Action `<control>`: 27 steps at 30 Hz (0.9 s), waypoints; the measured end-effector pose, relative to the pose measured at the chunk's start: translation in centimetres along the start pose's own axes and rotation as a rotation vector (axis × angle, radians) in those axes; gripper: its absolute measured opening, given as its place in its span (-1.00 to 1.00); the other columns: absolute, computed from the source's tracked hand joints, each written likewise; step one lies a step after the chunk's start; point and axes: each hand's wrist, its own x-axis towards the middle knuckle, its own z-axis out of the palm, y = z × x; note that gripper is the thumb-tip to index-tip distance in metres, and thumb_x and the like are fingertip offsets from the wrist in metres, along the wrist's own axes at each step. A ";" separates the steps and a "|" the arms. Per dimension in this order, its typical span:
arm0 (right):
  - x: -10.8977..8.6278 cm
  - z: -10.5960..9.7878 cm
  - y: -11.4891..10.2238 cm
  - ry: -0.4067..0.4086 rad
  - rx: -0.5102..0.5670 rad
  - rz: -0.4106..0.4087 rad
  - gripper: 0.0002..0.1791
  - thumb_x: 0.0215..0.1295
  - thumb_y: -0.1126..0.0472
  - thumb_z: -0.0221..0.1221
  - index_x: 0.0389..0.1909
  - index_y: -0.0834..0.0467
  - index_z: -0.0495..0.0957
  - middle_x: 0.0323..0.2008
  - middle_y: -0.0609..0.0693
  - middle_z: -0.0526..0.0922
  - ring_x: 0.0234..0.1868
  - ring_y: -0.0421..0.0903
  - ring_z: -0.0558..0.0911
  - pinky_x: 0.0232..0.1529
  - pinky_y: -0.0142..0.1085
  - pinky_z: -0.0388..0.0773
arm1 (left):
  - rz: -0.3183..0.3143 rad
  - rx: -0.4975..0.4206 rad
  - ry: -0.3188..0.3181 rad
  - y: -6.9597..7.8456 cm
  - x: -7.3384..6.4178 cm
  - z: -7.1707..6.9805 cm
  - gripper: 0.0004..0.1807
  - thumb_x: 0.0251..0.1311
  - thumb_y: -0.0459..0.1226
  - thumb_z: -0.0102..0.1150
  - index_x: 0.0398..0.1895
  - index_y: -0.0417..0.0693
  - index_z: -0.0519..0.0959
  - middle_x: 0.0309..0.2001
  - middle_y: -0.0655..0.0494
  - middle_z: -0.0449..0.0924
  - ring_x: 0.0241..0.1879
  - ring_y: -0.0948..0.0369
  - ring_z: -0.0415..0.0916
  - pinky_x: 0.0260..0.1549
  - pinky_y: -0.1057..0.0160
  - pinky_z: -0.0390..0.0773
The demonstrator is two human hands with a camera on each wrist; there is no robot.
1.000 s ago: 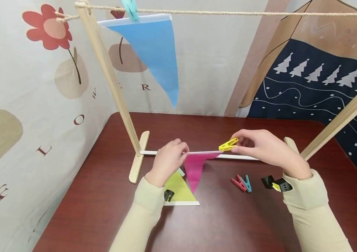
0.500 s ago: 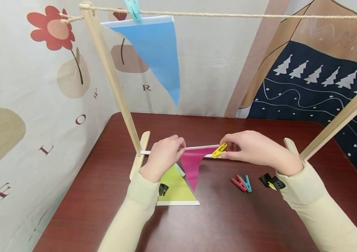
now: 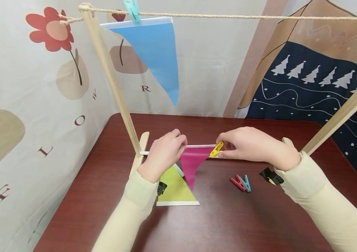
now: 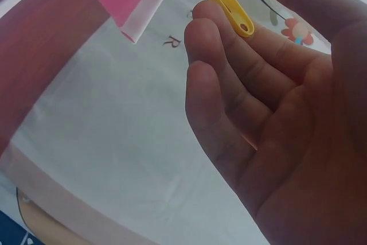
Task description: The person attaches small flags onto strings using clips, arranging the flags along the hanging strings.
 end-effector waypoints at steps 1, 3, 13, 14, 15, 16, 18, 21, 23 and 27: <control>0.0 0.0 0.0 0.001 -0.003 -0.004 -0.68 0.07 -0.08 0.25 -0.17 -0.07 0.57 -0.57 -0.32 0.46 -0.52 -0.33 0.42 -0.44 -0.39 0.40 | 0.009 0.006 0.002 0.0 0.0 -0.1 -0.97 0.11 -0.25 0.20 -0.40 0.13 0.57 -0.40 0.24 0.40 -0.49 0.32 0.38 -0.67 0.33 0.37; 0.0 -0.2 -0.1 -0.003 -0.007 -0.007 -0.70 0.07 -0.09 0.25 -0.19 -0.07 0.57 -0.58 -0.32 0.46 -0.53 -0.33 0.42 -0.45 -0.40 0.40 | 0.025 0.026 0.004 0.1 0.0 -0.3 -0.95 0.11 -0.27 0.19 -0.39 0.11 0.57 -0.40 0.23 0.41 -0.49 0.31 0.40 -0.68 0.33 0.38; -0.1 -1.1 -0.5 -0.026 -0.059 -0.017 -0.73 0.07 -0.06 0.25 -0.23 -0.07 0.57 -0.59 -0.29 0.45 -0.54 -0.32 0.41 -0.46 -0.40 0.38 | 0.091 0.090 0.057 0.3 0.3 -2.1 -0.90 0.09 -0.35 0.15 -0.46 0.08 0.53 -0.48 0.21 0.38 -0.54 0.29 0.37 -0.71 0.33 0.35; -0.1 -1.2 -0.6 -0.030 -0.063 -0.017 -0.74 0.07 -0.06 0.24 -0.23 -0.07 0.57 -0.60 -0.29 0.45 -0.55 -0.32 0.40 -0.47 -0.39 0.37 | 0.098 0.098 0.057 0.3 0.4 -2.2 -0.90 0.09 -0.35 0.14 -0.47 0.08 0.52 -0.49 0.22 0.37 -0.55 0.30 0.36 -0.72 0.34 0.33; -0.1 -1.3 -0.7 -0.033 -0.068 -0.018 -0.74 0.07 -0.07 0.24 -0.23 -0.08 0.57 -0.60 -0.29 0.44 -0.55 -0.32 0.40 -0.47 -0.39 0.37 | 0.105 0.104 0.060 0.4 0.4 -2.4 -0.88 0.09 -0.36 0.13 -0.48 0.08 0.52 -0.50 0.22 0.36 -0.56 0.30 0.34 -0.73 0.34 0.32; -0.1 -1.3 -0.7 -0.036 -0.070 -0.017 -0.74 0.07 -0.07 0.24 -0.23 -0.08 0.57 -0.61 -0.29 0.43 -0.56 -0.31 0.40 -0.48 -0.39 0.36 | 0.112 0.111 0.064 0.4 0.4 -2.6 -0.87 0.09 -0.37 0.12 -0.50 0.08 0.51 -0.52 0.21 0.35 -0.58 0.30 0.33 -0.74 0.34 0.30; -0.1 -1.5 -0.9 -0.045 -0.070 -0.012 -0.73 0.07 -0.07 0.24 -0.21 -0.08 0.57 -0.61 -0.28 0.44 -0.55 -0.30 0.39 -0.49 -0.40 0.36 | 0.126 0.120 0.074 0.5 0.5 -2.9 -0.85 0.09 -0.38 0.09 -0.52 0.07 0.50 -0.53 0.21 0.33 -0.60 0.29 0.30 -0.76 0.35 0.27; -0.1 -1.9 -1.1 -0.049 -0.078 -0.009 -0.74 0.08 -0.07 0.23 -0.21 -0.08 0.58 -0.61 -0.27 0.44 -0.55 -0.30 0.39 -0.49 -0.39 0.35 | 0.144 0.134 0.102 0.7 0.8 -3.3 -0.84 0.09 -0.39 0.06 -0.54 0.07 0.49 -0.53 0.19 0.33 -0.60 0.28 0.29 -0.77 0.35 0.26; -0.1 -2.1 -1.1 -0.046 -0.088 -0.011 -0.75 0.08 -0.05 0.23 -0.23 -0.08 0.58 -0.61 -0.27 0.44 -0.56 -0.30 0.38 -0.50 -0.39 0.34 | 0.152 0.142 0.117 0.8 1.0 -3.6 -0.84 0.10 -0.39 0.05 -0.53 0.06 0.50 -0.51 0.19 0.34 -0.57 0.27 0.30 -0.77 0.34 0.27; 0.0 -2.4 -1.2 -0.043 -0.110 -0.033 -0.78 0.09 -0.02 0.23 -0.24 -0.06 0.58 -0.58 -0.26 0.48 -0.56 -0.30 0.39 -0.51 -0.39 0.34 | 0.158 0.157 0.133 1.0 1.2 -4.0 -0.85 0.09 -0.39 0.06 -0.53 0.05 0.49 -0.50 0.16 0.34 -0.55 0.25 0.32 -0.78 0.32 0.29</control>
